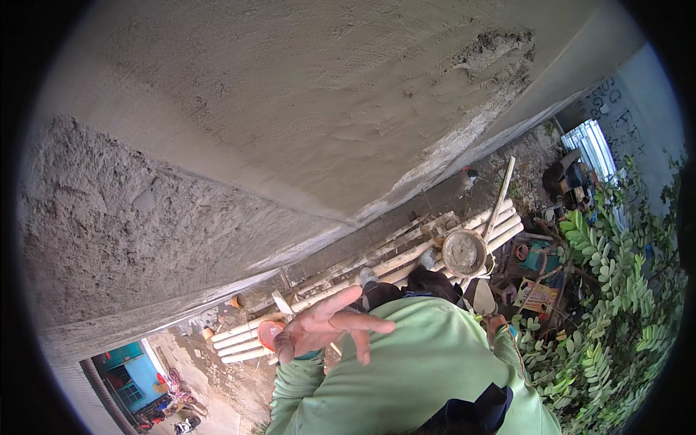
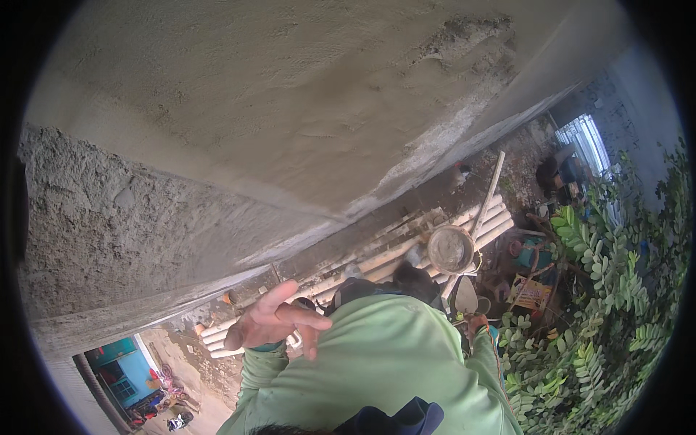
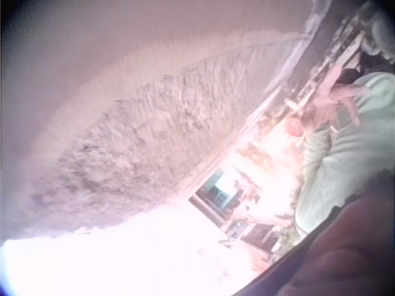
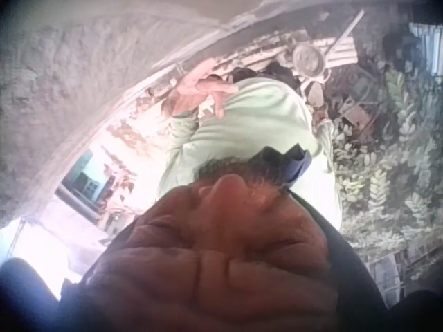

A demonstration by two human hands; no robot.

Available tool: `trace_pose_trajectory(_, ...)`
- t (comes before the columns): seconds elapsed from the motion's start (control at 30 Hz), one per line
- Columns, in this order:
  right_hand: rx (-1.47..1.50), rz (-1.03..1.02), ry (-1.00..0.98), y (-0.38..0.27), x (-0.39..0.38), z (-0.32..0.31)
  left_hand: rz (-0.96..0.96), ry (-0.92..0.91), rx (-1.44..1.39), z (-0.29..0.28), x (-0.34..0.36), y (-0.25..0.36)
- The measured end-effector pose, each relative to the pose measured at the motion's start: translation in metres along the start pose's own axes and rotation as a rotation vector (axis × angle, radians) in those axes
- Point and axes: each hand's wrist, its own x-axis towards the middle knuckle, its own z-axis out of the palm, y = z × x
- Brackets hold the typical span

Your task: The person scoops wet cement from a bucket using a trowel and applies it to a vertical wall. They repeatedly smooth and spread the cement across the surface to create an even layer.

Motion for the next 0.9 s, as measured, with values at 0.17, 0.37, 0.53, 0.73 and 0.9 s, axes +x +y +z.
trace_pose_trajectory(0.17, -0.019, -0.192, 0.124, -0.002, 0.031, 0.0, 0.146, -0.337, 0.082, 0.064, 0.031, 0.007)
trace_pose_trajectory(0.37, 0.254, -0.049, 0.222, -0.024, 0.033, 0.015, 0.187, -0.291, 0.224, 0.063, 0.013, -0.002)
trace_pose_trajectory(0.53, 0.139, -0.562, 0.307, -0.073, 0.013, 0.032, 0.163, -0.343, 0.184, 0.053, 0.011, 0.025)
trace_pose_trajectory(0.73, 0.282, -0.406, 0.179, -0.185, -0.037, 0.063, 0.0, 0.42, 0.312, -0.022, -0.017, 0.009)
trace_pose_trajectory(0.9, -0.126, -0.573, -0.027, -0.236, -0.064, 0.107, -0.883, 0.584, 1.261, -0.142, -0.12, -0.096)
